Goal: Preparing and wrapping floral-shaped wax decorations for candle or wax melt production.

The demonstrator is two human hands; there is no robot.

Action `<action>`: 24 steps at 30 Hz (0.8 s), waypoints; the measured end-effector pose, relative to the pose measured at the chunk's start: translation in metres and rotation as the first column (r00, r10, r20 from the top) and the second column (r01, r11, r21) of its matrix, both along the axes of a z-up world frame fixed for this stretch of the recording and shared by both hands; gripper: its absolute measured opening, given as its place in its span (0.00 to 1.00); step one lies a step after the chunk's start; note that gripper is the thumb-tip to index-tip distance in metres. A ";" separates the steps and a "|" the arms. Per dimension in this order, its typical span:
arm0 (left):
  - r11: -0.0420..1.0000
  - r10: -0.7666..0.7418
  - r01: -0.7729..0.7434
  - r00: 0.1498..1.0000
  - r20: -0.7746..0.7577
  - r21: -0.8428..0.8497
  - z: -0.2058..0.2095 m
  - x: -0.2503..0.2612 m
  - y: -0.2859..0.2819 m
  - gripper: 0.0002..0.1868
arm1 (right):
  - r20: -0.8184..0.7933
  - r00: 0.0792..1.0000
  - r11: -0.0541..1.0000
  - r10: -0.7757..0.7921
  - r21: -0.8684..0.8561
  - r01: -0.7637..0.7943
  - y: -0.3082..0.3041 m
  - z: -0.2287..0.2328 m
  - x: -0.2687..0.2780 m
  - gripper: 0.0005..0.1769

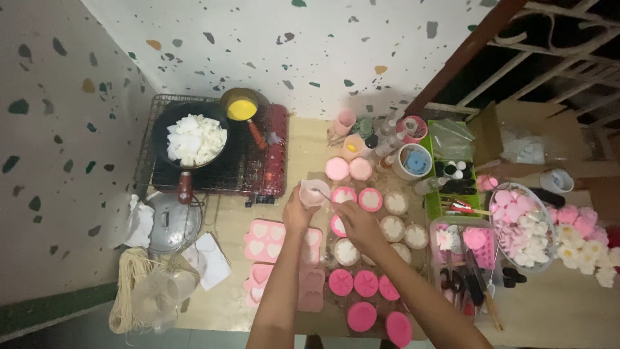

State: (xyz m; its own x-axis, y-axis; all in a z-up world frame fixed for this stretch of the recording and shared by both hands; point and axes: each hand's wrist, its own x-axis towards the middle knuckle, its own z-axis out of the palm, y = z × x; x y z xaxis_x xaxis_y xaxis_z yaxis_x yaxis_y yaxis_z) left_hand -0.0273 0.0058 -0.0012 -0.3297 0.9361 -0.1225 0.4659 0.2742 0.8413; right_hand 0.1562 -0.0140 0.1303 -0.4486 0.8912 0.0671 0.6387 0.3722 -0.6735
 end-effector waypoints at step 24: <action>0.980 -0.167 0.161 0.985 0.041 0.120 0.126 0.106 -0.156 0.34 | -0.366 0.688 0.681 -0.627 -0.687 0.255 -0.064 -0.089 -0.044 0.28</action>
State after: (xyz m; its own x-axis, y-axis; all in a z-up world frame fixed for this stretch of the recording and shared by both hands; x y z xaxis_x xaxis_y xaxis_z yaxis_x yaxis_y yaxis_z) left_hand 0.0790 -0.1502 0.1249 -0.1671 0.9857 -0.0230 0.4527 0.0974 0.8863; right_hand 0.1126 -0.0781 0.0414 -0.0362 0.9132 -0.4058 0.0764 -0.4024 -0.9123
